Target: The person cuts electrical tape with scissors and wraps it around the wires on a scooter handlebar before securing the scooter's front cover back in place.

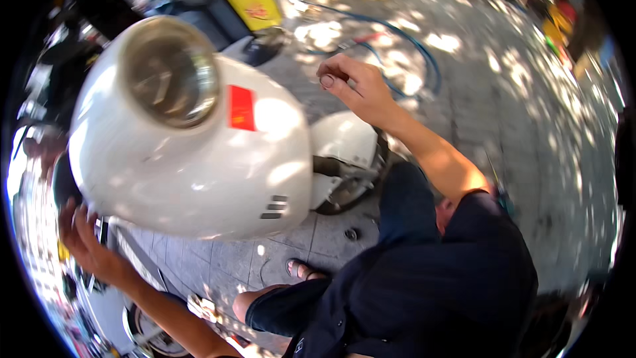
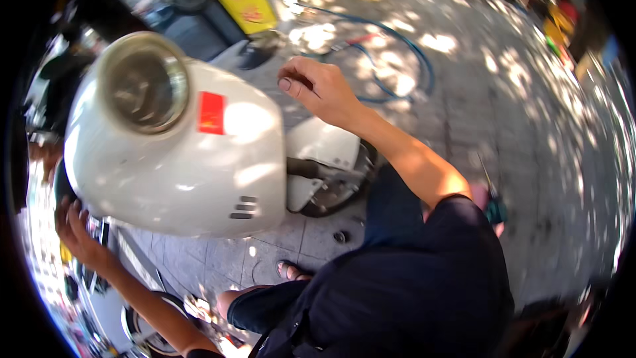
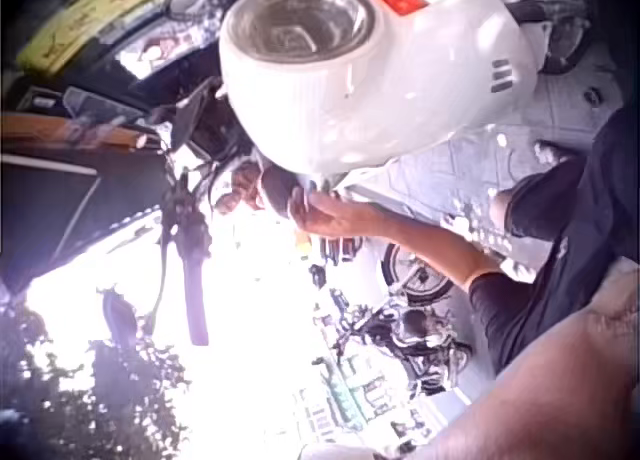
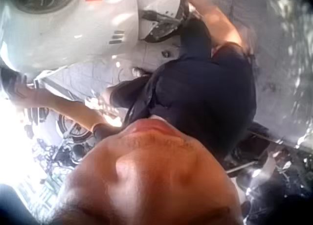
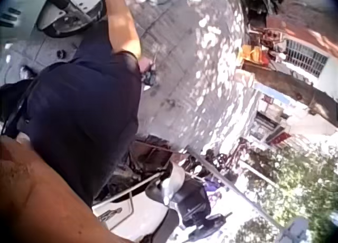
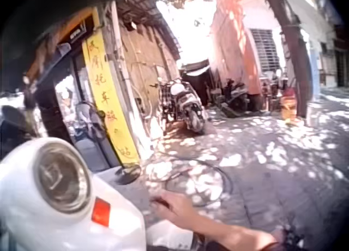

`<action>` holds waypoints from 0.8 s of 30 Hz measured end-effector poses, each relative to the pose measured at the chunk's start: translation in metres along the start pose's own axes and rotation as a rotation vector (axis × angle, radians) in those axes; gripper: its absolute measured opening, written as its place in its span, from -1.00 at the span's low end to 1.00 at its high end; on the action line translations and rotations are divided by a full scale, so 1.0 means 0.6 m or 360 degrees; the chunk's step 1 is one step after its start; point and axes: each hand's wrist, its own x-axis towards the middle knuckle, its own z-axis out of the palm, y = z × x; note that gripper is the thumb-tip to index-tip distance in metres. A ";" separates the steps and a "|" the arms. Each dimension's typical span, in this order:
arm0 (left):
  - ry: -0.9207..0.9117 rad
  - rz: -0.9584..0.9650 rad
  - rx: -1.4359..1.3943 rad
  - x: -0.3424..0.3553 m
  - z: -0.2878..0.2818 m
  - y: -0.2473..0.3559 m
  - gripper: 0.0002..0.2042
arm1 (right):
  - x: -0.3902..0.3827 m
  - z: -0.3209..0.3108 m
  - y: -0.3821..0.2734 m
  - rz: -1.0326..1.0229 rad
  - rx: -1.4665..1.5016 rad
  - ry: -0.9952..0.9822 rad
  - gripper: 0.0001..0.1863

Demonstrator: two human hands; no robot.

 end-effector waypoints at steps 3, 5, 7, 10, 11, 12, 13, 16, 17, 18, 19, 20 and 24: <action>0.0012 -0.0302 0.0194 0.028 0.003 -0.039 -0.50 | -0.222 -0.047 0.086 0.1037 -0.0309 0.0449 -0.72; 0.0073 -0.0711 -0.0266 0.041 0.021 -0.043 -0.49 | -0.415 -0.095 0.069 0.1279 -0.0496 0.0599 -0.72; 0.0243 -0.1104 -0.0957 0.034 0.050 -0.032 -0.49 | -0.552 -0.160 0.029 0.1310 -0.1061 0.0612 -0.72; 0.0213 -0.1054 -0.0878 0.026 0.101 -0.005 -0.49 | -0.636 -0.303 0.023 0.1385 -0.1531 0.0830 -0.72; 0.0205 -0.1062 -0.0866 0.021 0.116 -0.001 -0.49 | -0.642 -0.343 0.013 0.1573 -0.1642 0.0899 -0.72; 0.0176 -0.0961 -0.0824 0.015 0.116 0.002 -0.49 | -0.647 -0.366 -0.012 0.1617 -0.1799 0.0709 -0.72; 0.0162 -0.0859 -0.0750 0.011 0.110 0.005 -0.49 | -0.632 -0.383 -0.025 0.1676 -0.1946 0.0540 -0.73; 0.0262 -0.0790 -0.0612 -0.010 0.063 0.005 -0.56 | -0.542 -0.348 -0.031 0.1557 -0.1537 0.0180 -0.74; 0.0431 -0.0939 -0.0708 0.003 0.071 -0.003 -0.62 | -0.513 -0.308 -0.028 0.1520 -0.1175 0.0130 -0.75; 0.0387 -0.0875 -0.0764 0.004 0.077 -0.010 -0.61 | -0.488 -0.254 -0.021 0.1346 -0.0777 0.0127 -0.76; 0.0403 -0.0749 -0.0840 0.001 0.085 -0.013 -0.59 | -0.449 -0.199 0.018 0.1340 -0.0287 -0.0055 -0.75; 0.0466 -0.0818 -0.0914 -0.011 0.084 -0.008 -0.59 | -0.437 -0.125 0.058 0.1244 -0.0155 -0.0324 -0.76; 0.0409 -0.0885 -0.1033 -0.048 0.084 0.025 -0.61 | -0.496 0.126 0.211 0.1380 0.0032 -0.2098 -0.74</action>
